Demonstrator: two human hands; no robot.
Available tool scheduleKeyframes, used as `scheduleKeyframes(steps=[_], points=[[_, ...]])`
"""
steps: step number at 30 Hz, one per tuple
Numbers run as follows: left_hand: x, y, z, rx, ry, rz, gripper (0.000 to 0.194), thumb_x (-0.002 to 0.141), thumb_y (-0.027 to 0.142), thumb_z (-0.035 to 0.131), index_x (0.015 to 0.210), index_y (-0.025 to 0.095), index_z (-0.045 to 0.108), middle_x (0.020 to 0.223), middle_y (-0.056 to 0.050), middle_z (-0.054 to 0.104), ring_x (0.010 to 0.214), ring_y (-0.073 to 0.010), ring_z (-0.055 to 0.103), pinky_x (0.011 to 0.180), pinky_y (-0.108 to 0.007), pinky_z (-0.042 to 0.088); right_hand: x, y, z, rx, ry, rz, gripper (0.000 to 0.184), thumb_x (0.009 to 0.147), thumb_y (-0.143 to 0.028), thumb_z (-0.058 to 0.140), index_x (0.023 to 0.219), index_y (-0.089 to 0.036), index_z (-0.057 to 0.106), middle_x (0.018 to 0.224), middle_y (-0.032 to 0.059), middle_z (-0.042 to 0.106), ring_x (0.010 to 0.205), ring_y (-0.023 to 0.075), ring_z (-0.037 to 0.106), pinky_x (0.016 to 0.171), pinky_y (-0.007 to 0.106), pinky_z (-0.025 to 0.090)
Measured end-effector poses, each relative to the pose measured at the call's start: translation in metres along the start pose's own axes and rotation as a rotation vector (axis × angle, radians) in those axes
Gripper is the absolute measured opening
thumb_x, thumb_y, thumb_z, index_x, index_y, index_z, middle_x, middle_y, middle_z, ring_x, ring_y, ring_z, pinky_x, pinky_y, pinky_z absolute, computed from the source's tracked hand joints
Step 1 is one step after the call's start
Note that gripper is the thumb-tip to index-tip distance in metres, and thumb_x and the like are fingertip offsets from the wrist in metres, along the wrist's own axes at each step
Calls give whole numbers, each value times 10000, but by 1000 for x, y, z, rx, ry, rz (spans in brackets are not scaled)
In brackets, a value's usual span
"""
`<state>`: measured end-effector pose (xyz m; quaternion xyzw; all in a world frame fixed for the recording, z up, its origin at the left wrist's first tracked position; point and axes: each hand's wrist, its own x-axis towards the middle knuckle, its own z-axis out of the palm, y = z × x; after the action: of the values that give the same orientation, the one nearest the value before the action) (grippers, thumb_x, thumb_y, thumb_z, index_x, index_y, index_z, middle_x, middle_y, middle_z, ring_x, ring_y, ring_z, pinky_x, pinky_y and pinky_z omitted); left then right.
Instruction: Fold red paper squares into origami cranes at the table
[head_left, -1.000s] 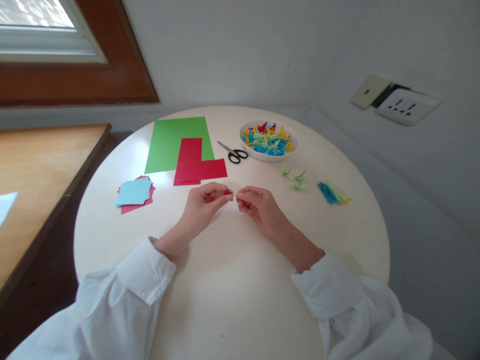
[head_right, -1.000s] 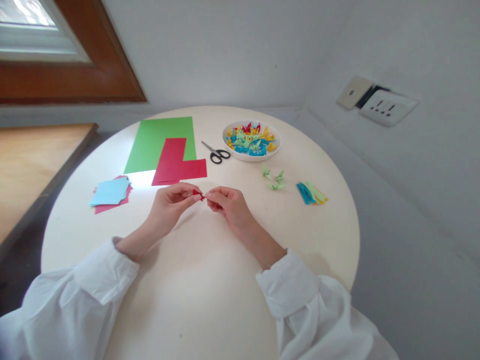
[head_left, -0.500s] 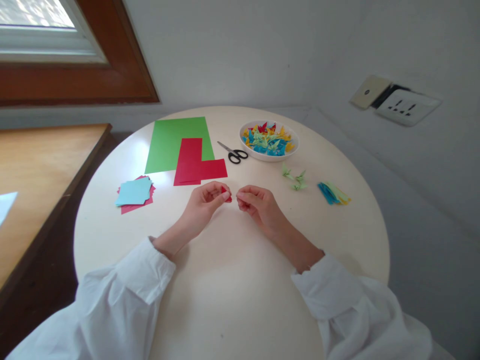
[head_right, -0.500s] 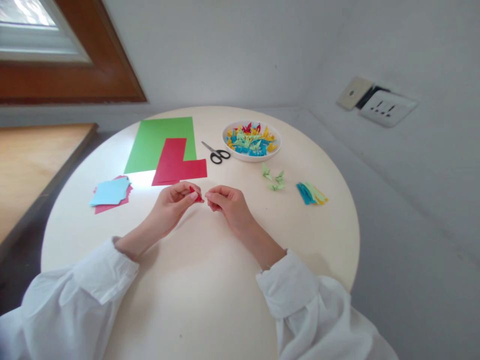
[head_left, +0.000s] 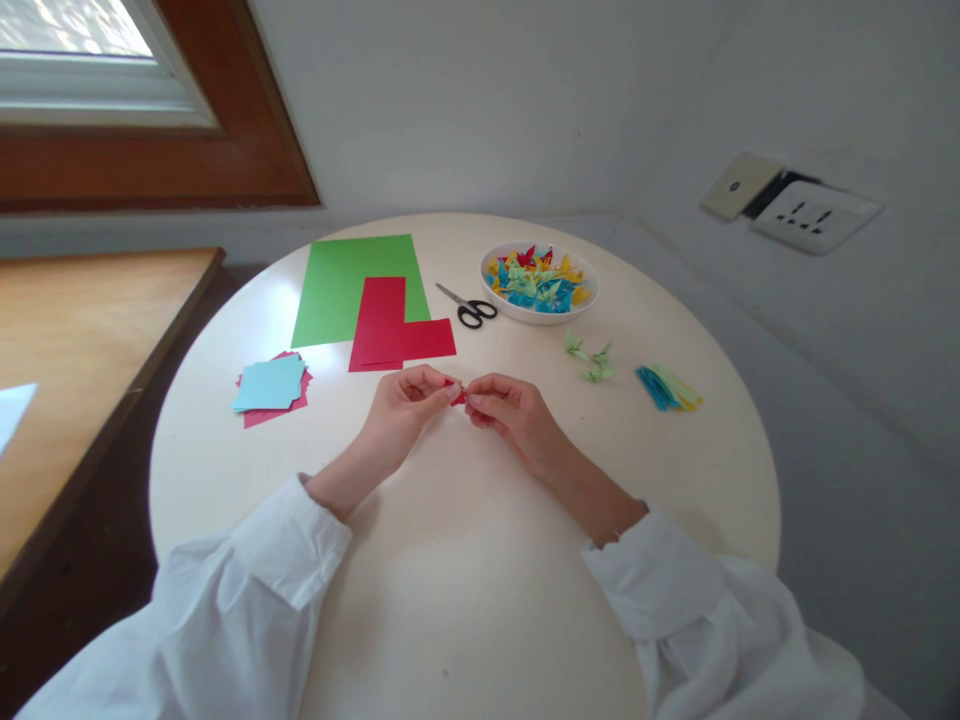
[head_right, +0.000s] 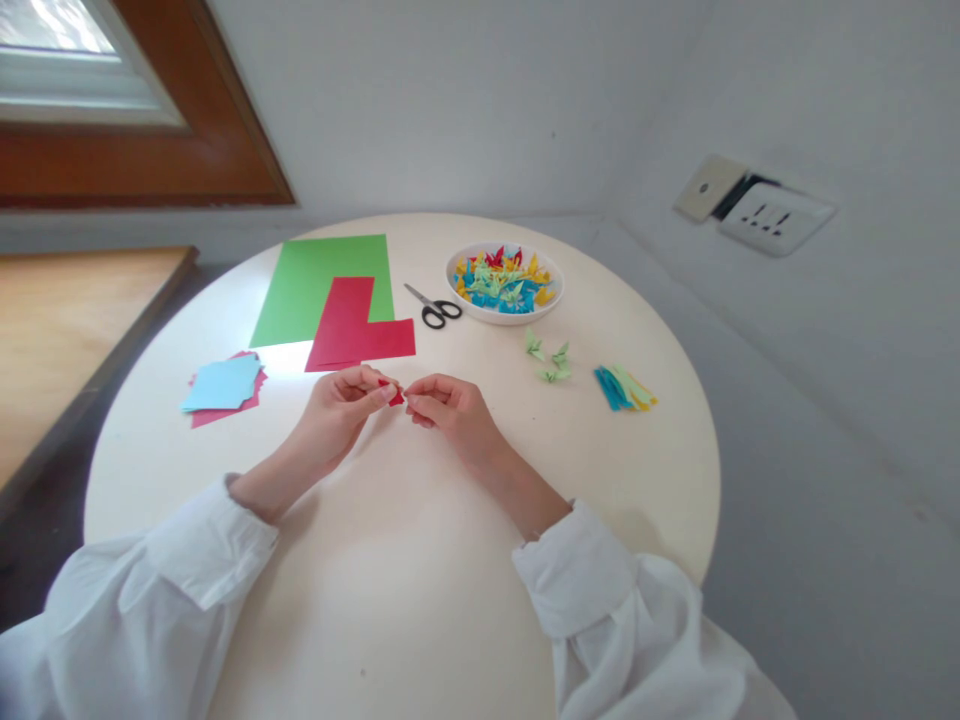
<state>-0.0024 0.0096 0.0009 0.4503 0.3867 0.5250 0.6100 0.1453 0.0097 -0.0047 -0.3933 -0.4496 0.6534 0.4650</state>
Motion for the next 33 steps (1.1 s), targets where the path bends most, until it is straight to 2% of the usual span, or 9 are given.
scheduleKeyframes(steps=[6,11,18,33], points=[[1,-3,1,-46,63,-4,148,548,237,778,614,163,668,667,-7,679,613,-103,592,603,-238,459,-1,1,4,-139,-19,-68,213,558,-309,740,687,-178,632,639,-22,618,589,95,524,599,263,414],[1,-5,2,-12,10,-15,157,578,275,762,632,156,676,627,-16,672,594,-123,593,602,-264,464,0,4,3,-256,29,-155,227,606,-383,706,659,-177,627,593,-14,609,574,114,539,588,273,425],[2,-2,-1,0,-43,35,214,724,357,650,673,152,681,692,-42,678,686,-138,611,738,-296,485,-3,0,-1,-434,61,-237,156,687,-310,630,617,-179,580,576,-18,588,539,101,492,537,245,376],[0,4,-1,-40,-73,-8,146,688,293,690,658,152,665,640,-18,660,642,-121,603,699,-277,484,-1,0,-2,-359,-32,-177,93,679,-262,629,692,-173,608,640,-20,582,612,105,497,599,249,391]])
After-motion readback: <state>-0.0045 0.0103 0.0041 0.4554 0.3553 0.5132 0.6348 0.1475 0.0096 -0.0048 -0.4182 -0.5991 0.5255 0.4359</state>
